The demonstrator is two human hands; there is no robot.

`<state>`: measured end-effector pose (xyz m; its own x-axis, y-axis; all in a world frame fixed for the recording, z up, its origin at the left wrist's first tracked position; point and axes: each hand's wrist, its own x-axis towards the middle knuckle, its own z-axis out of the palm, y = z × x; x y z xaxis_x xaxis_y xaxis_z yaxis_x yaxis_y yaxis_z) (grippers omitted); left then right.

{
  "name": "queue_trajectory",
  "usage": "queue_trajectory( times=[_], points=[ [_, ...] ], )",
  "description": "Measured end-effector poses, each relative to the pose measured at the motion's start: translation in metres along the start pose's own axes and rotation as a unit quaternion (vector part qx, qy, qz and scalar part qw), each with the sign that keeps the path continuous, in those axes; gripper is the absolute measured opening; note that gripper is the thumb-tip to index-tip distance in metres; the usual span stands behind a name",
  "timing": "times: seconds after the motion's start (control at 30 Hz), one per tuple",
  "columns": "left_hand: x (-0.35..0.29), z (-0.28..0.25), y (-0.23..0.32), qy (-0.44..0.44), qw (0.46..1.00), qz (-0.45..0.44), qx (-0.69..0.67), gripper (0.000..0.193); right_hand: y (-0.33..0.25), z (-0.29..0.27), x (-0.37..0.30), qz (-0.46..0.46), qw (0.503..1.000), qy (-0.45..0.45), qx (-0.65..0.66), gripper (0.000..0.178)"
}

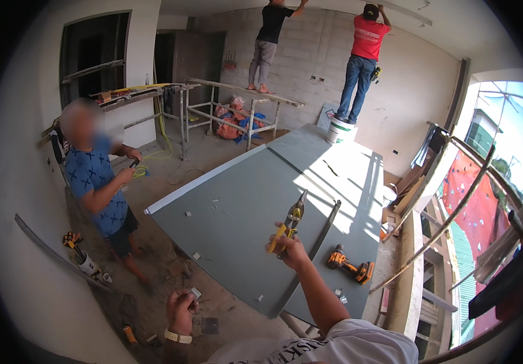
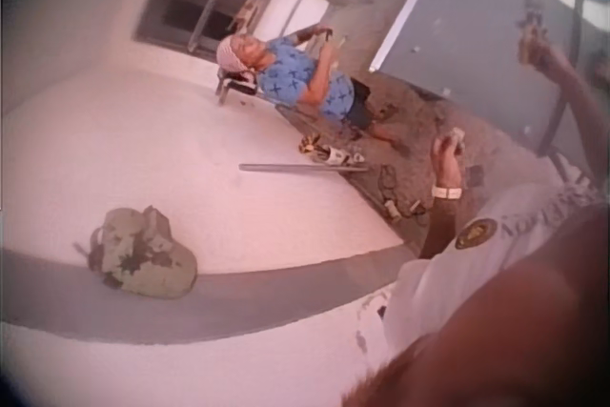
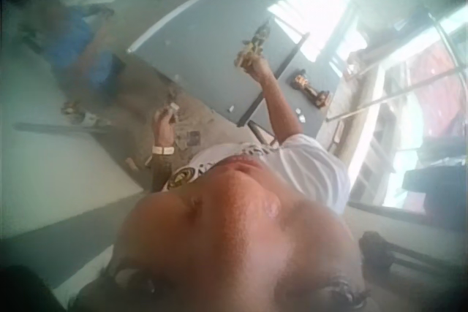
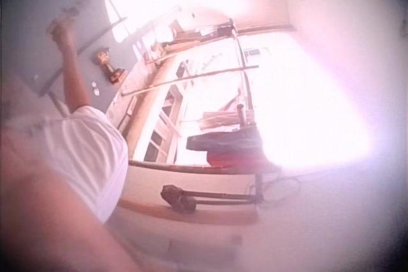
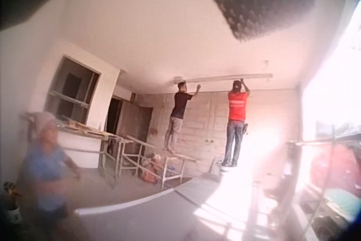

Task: The person uses a cordless drill to fasten small metal brackets onto a metal frame and a large gray panel. They position each bracket, drill a screw into it, and repeat the process at several locations. Another person is visible nearby working on the same panel.

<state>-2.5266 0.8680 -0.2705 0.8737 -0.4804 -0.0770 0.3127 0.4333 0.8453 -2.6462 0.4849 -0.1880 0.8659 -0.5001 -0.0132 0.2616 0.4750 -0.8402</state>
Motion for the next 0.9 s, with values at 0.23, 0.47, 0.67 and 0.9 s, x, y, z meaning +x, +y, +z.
queue_trajectory(
  times=[0.23,0.47,0.67,0.9],
  points=[
    [0.019,0.018,0.043,-0.082,0.994,0.021,-0.065,0.012,0.02,0.021,-0.027,-0.089,0.991,0.023,-0.093,0.029],
    [0.061,0.041,0.106,-0.224,0.953,0.112,-0.169,0.017,0.066,0.109,-0.063,0.016,0.991,-0.025,-0.13,0.044],
    [0.048,0.047,0.146,-0.253,0.939,0.172,-0.16,0.023,0.084,0.165,-0.091,0.139,0.947,-0.239,-0.166,0.05],
    [0.036,0.04,0.155,-0.239,0.934,0.206,-0.169,0.021,0.085,0.196,-0.105,0.109,0.899,-0.355,-0.232,0.07]
  ],
)
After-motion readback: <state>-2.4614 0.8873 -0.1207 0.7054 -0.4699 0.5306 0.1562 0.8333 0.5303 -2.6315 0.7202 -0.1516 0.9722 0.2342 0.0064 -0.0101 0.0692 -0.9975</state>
